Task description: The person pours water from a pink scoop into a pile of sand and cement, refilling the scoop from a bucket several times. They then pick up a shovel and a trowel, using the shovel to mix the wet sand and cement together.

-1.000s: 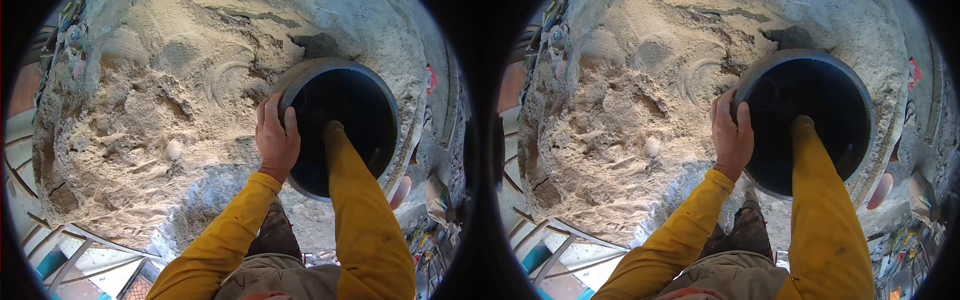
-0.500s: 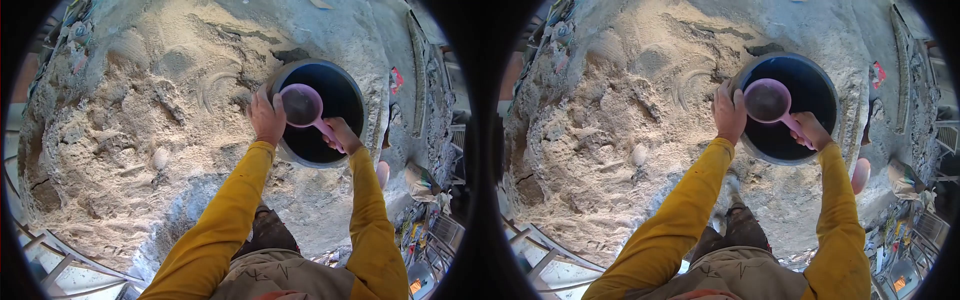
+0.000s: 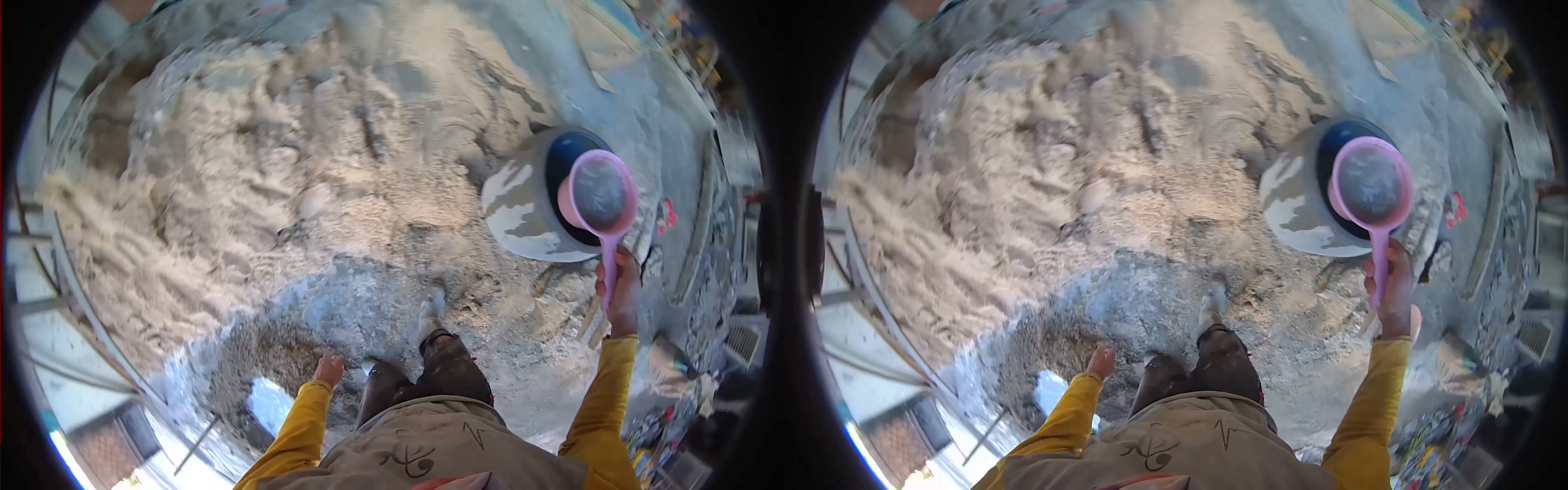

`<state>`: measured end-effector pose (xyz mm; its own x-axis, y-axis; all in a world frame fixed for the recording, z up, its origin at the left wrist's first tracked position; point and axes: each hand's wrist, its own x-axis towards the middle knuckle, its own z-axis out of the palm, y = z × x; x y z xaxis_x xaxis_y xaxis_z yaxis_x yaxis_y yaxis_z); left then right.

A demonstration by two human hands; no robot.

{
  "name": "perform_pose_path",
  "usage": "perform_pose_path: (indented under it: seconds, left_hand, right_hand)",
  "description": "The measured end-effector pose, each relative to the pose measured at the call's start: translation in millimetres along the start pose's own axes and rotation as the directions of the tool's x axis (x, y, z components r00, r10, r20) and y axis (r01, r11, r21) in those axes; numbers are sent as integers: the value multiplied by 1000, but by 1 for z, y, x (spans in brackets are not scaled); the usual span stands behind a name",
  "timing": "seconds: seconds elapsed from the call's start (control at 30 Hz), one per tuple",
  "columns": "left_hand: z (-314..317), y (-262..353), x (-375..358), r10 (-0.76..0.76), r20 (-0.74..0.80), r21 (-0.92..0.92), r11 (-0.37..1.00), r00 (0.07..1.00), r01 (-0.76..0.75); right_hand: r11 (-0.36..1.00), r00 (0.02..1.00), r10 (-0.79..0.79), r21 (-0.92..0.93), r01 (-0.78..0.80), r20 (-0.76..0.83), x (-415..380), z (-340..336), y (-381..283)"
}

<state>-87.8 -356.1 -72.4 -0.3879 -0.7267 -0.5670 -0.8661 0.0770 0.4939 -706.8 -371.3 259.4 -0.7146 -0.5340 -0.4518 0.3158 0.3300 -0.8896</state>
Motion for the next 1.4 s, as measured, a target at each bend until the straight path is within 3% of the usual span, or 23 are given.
perform_pose_path:
  seconds: [0.07,0.13,0.27,0.3,0.33,0.4,0.43,0.47,0.53,0.6,0.67,0.7,0.77,0.8,0.83,0.87,0.93,0.97,1.07,1.13,1.2,1.27,1.4]
  left_hand:
    - [21,-43,-82,-501,51,-306,816,864,491]
    - [20,-36,-157,-530,-44,-326,809,847,489]
    - [95,-54,-281,-622,-90,-433,728,778,531]
    - [104,-55,-301,-728,150,-599,471,669,647]
    - [132,-58,-325,-754,159,-643,411,637,646]
    - [195,-67,-360,-694,64,-594,551,717,587]
    - [185,-46,-374,-793,183,-770,252,581,586]
    - [206,-44,-387,-811,189,-801,199,554,565]
    - [256,-46,-402,-713,-94,-634,580,694,510]
    - [291,-32,-400,-781,-100,-721,484,617,496]
    - [305,-12,-391,-866,215,-972,-145,452,183]
    - [312,1,-384,-875,230,-972,-186,426,144]
    - [329,34,-372,-927,-8,-977,88,375,196]
    - [337,50,-366,-928,-128,-946,221,350,238]
    - [369,60,-347,-945,98,-988,-56,313,141]
    - [370,77,-345,-952,116,-989,-85,283,121]
    - [361,111,-343,-943,-78,-993,103,323,61]
    - [372,119,-328,-941,137,-987,-156,311,-38]
    - [360,141,-309,-910,306,-878,-384,280,-287]
    - [384,149,-285,-888,370,-839,-446,273,-311]
    - [391,168,-277,-862,428,-800,-501,271,-331]
    - [383,173,-290,-941,-14,-1000,17,338,6]
    - [371,170,-304,-954,-30,-998,10,299,-70]
  right_hand:
    - [997,986,-58,-45,65,155,-24,15,16]
    - [997,982,-56,-35,64,181,-59,51,33]
    - [989,847,16,-131,64,531,-127,119,89]
    - [985,814,62,-169,44,577,-153,145,103]
    - [977,781,111,-212,28,615,-178,167,117]
    - [944,655,196,-321,75,730,-204,203,159]
    - [915,598,241,-385,124,764,-226,225,173]
    - [881,543,282,-438,180,791,-249,249,187]
    - [852,358,334,-442,280,872,-277,295,228]
    - [786,299,430,-516,339,852,-321,339,261]
    - [757,130,411,-417,503,902,-357,376,302]
    - [680,76,425,-373,631,902,-376,398,319]
    - [583,-16,468,-295,758,884,-404,432,364]
    - [445,-69,345,-98,890,936,-414,449,394]
    - [273,-160,218,97,957,963,-430,465,414]
    - [278,-198,237,129,952,951,-461,470,415]
    - [-14,-240,106,243,970,965,-532,465,391]
    - [-42,-173,202,185,982,964,-546,473,392]
    - [-106,-315,138,331,938,939,-572,493,403]
    - [-148,-433,90,442,885,897,-583,509,411]
    - [-187,-459,89,467,864,884,-600,520,409]
    - [-166,-531,34,529,832,846,-614,529,404]
    - [-93,-722,-218,722,685,657,-639,540,388]
